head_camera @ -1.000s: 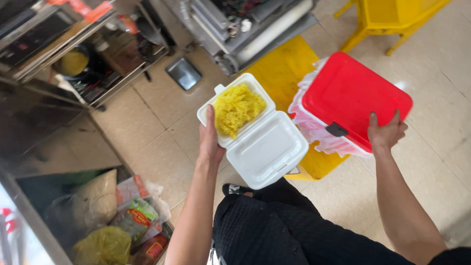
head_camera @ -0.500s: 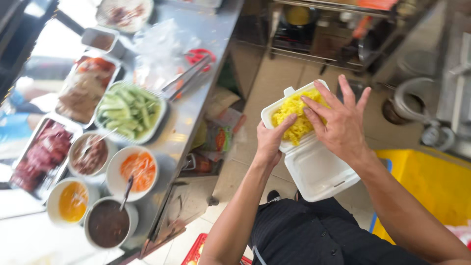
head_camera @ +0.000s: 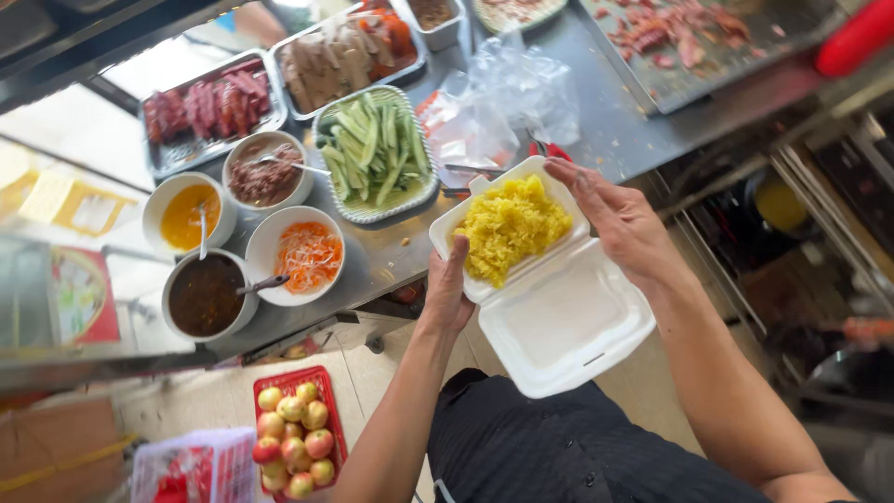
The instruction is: The person organizes produce in crates, then uses a scoop and spoon to fill a foam container with yellow rice, tops it with sauces, and uses scissors and tongs to add sliced meats and vegetables.
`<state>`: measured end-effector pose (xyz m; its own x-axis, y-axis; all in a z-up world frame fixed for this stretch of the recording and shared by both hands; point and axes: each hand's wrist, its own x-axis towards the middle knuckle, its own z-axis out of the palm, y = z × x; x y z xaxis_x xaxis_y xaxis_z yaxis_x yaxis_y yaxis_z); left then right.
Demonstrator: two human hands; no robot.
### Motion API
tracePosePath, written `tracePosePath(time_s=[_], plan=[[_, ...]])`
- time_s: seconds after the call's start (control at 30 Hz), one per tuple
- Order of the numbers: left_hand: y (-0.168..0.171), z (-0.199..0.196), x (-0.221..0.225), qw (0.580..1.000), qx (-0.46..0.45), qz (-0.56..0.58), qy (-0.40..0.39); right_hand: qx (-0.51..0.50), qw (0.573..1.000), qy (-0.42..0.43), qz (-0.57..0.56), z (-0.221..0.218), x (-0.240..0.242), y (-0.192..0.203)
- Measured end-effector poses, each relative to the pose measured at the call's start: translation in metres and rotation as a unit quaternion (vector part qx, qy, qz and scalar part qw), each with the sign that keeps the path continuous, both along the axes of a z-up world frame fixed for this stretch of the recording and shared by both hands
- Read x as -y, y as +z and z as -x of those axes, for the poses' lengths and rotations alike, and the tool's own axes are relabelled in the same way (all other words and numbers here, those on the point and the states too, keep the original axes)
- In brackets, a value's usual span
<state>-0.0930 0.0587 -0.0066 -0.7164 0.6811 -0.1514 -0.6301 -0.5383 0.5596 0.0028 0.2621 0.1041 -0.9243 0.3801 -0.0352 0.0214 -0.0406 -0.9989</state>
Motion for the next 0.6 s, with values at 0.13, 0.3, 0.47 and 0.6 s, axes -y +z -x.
tracePosePath(time_s=[0.13,0.3,0.47,0.6], plan=[[0.015,0.015,0.016,0.994,-0.008,0.017,0.109,0.027,0.997,0.057,0.034,0.073,-0.054,-0.009],[0.044,0.004,0.077,0.961,-0.008,0.049,0.27,0.057,0.981,0.186,0.003,0.18,-0.046,-0.082],[0.05,-0.005,0.144,0.898,0.01,0.097,0.429,0.047,0.922,0.315,-0.218,0.276,0.051,-0.143],[0.045,0.007,0.186,0.853,0.054,0.121,0.505,0.002,0.892,0.341,-0.297,0.331,0.123,-0.155]])
